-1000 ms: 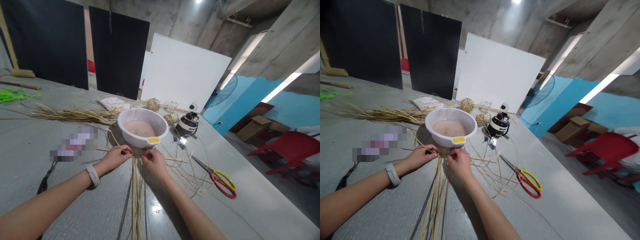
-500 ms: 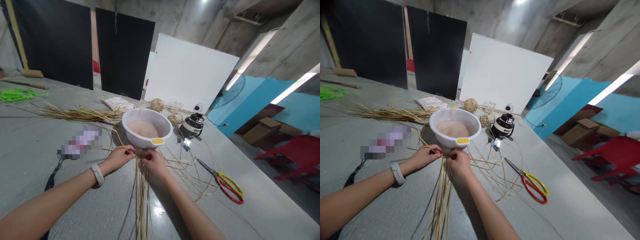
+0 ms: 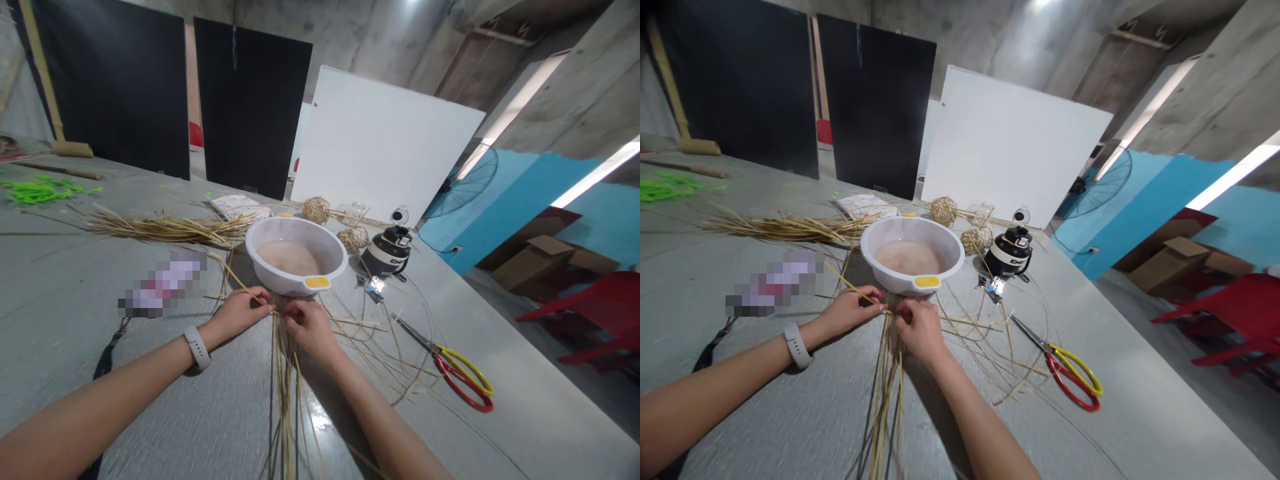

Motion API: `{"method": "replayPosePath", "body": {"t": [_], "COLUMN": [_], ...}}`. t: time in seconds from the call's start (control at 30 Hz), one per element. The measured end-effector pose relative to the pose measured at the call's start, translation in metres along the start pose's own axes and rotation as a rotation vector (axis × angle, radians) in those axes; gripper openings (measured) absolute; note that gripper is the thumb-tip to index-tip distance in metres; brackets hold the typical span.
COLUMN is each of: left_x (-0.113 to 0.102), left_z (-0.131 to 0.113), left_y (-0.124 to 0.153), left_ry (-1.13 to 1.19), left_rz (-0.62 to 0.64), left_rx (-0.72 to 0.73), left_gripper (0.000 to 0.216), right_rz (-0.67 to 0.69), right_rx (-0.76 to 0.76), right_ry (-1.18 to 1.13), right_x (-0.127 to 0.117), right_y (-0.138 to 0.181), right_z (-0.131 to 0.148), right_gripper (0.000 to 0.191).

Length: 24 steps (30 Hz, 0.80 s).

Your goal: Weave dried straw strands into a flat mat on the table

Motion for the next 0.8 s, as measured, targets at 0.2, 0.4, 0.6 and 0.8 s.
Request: {"method": "replayPosePath", "body": {"t": [0.2, 0.4, 0.6, 0.8], "left_x": [-0.01, -0.009, -0.01, -0.011], "left_z": [-0.014, -0.017, -0.017, -0.021], "left_y": [0.0, 0.0, 0.0, 0.001], "left_ry": [0.085, 0.188, 0.215, 0.171], "left_rz": [-0.095, -0.109, -0.117, -0.131], "left_rx": [0.02, 0.046, 0.064, 0.098], "left_gripper": [0.028, 0.027, 0.026, 0.023], "right_rz": [0.022, 0.084, 0.051, 0.081], "right_rx": [0.042, 0.003, 0.052, 0.041], "right_ry": [-0.045, -0.127, -0.25, -0.155], "right_x": [0.008, 0.013, 0.01, 0.017], "right_y": [0.001, 0.003, 0.0, 0.0], "right_z": [-0.003, 0.001, 0.0, 0.006], "right_gripper": [0.017, 0.036, 0.032, 0.031]}}
Point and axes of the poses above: each hand's wrist, its own y-axis away from the middle knuckle, its own x-axis out of the palm, z = x × y, the point moved 10 cm from there along -y, towards the middle knuckle, and after that the axes turned 15 degrees about -z, right-handed, at the moved point
